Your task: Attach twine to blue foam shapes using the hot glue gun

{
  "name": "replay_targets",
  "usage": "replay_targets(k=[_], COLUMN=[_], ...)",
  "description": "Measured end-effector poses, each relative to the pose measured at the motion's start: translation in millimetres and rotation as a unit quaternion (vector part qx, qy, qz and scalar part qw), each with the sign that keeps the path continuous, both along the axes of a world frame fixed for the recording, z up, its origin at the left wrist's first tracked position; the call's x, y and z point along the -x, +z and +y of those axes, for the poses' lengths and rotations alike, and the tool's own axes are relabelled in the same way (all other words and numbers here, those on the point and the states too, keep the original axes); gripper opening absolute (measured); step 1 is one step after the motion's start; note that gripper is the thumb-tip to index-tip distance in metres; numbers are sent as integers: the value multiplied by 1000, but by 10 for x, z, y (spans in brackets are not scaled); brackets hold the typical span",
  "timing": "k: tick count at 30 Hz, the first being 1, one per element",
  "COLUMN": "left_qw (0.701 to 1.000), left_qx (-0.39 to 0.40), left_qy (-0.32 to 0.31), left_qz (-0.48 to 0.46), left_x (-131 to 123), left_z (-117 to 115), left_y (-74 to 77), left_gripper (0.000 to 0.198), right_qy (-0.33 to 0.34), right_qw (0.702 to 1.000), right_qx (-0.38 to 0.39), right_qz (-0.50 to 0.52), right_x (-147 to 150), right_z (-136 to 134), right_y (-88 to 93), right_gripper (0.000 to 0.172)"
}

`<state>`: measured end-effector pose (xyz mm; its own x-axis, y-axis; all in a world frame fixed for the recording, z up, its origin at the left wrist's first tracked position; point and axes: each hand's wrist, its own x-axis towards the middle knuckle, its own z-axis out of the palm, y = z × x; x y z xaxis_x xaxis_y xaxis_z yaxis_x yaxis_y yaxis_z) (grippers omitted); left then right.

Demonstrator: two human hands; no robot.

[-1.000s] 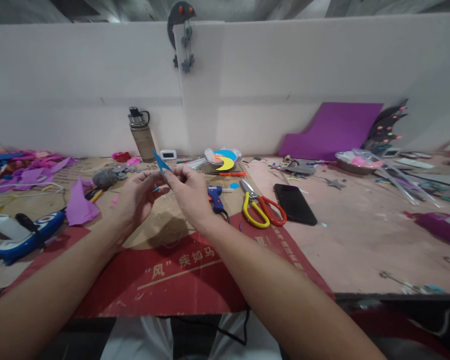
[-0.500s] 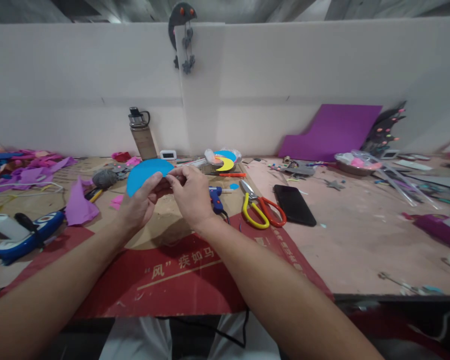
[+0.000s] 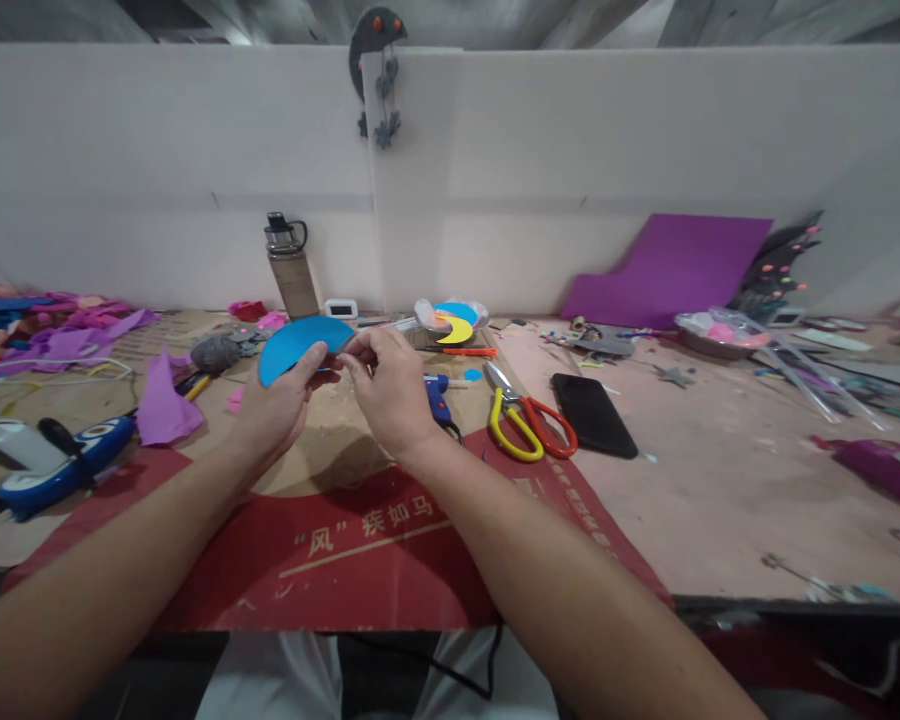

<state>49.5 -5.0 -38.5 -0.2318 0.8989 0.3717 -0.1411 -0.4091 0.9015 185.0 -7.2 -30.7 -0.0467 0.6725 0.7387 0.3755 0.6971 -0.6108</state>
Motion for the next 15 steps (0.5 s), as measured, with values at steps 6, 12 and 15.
replay_targets(k=[6,12,15], left_qw=[997,996,998], left_qx=[-29,-33,-23], left_qy=[36,37,16], left_qz=[65,69,55], left_x=[23,1,-11], left_z=[4,-13,-15], left_y=[-58,-41,-9], left_gripper=[25,22,19], right_qy=[-8,-21,-20], right_qw=[999,1000,1000], right_qx=[-30,-20,-6], right_qz=[-19,3,12], right_x=[-23,-43,-44], right_z=[19,49,45], right_y=[18,12,7], right_gripper=[7,7,7])
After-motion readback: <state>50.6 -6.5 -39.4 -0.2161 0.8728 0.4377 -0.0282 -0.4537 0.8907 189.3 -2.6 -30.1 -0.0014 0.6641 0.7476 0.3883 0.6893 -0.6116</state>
